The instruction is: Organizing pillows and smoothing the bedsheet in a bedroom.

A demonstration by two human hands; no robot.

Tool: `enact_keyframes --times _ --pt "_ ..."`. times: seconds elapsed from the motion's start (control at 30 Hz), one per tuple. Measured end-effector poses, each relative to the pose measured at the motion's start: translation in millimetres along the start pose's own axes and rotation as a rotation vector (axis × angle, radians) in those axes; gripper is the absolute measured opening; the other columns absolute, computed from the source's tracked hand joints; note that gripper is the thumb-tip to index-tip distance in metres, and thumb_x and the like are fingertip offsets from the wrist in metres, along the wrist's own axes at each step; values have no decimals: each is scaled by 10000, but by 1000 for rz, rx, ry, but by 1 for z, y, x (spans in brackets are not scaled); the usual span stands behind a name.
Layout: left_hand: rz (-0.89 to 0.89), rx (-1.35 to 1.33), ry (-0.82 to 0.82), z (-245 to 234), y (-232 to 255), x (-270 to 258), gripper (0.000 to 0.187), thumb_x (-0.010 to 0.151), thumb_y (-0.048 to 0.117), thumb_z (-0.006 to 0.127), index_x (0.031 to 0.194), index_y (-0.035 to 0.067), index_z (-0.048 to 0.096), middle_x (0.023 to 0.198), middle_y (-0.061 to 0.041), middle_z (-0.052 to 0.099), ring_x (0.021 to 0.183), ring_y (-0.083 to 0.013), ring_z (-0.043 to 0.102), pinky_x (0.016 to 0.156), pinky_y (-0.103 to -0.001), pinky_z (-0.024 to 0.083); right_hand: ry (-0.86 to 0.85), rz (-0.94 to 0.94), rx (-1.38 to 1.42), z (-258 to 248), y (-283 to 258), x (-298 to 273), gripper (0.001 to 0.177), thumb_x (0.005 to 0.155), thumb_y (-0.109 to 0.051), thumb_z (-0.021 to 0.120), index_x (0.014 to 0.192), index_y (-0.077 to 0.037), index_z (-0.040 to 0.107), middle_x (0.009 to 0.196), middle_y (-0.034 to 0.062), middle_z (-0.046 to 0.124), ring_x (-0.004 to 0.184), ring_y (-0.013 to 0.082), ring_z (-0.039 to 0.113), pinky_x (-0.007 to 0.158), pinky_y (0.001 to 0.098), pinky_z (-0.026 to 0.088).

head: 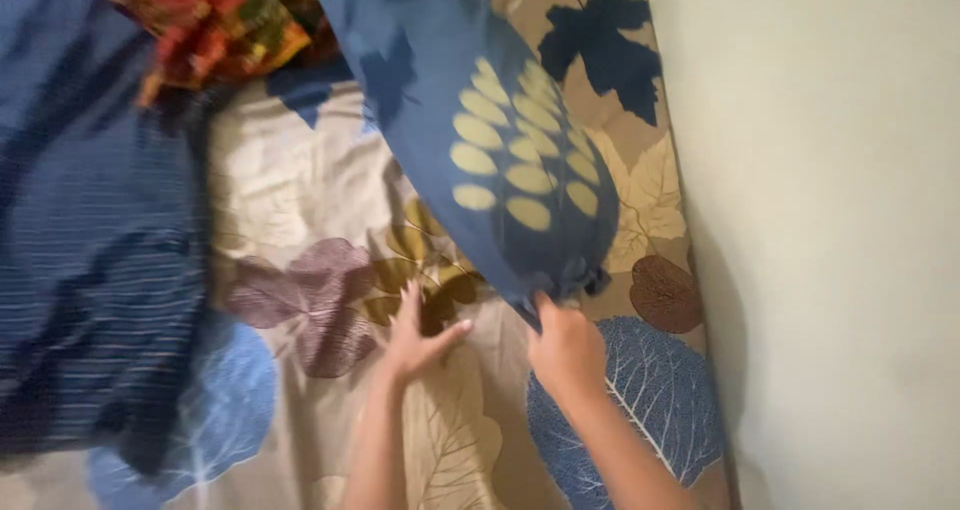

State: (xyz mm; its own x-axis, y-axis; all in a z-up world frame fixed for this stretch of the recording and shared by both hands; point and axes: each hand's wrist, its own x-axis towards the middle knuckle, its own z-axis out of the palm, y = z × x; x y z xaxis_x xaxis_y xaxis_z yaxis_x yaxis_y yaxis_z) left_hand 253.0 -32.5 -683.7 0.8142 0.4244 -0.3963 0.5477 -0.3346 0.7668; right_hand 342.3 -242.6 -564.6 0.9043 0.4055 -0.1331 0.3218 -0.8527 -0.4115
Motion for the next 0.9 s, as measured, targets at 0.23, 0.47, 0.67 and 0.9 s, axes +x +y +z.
enact_keyframes --times 0.23,0.47,0.67,0.9 --pt "-168 -403 -119 38 47 -91 1171 823 791 534 1624 56 100 1697 -186 160 1553 -315 273 1252 -427 280 -39 62 16 -39 -11 -56 295 847 -234 716 1104 -91 691 859 227 716 853 446 698 743 543 563" --pt "-224 -216 -446 33 140 -156 1010 804 869 372 1189 -5 701 1248 -250 695 1248 -369 629 1097 -452 440 -215 224 -44 -81 -9 -116 329 917 -383 691 1022 -72 700 921 210 731 932 415 709 822 519 570" --pt "-176 162 -415 -20 201 -199 1056 773 941 445 963 -43 776 1012 -311 721 1098 -424 691 980 -458 518 -316 275 -32 -132 -18 -152 426 899 -369 687 1248 -129 636 947 203 732 966 409 703 876 535 554" --pt "-50 243 -342 -93 298 -266 966 750 895 506 862 -25 782 839 -234 749 888 -381 740 823 -461 566 -87 106 190 -191 -36 -173 491 840 -386 743 1219 -91 643 913 239 736 937 449 693 816 537 550"
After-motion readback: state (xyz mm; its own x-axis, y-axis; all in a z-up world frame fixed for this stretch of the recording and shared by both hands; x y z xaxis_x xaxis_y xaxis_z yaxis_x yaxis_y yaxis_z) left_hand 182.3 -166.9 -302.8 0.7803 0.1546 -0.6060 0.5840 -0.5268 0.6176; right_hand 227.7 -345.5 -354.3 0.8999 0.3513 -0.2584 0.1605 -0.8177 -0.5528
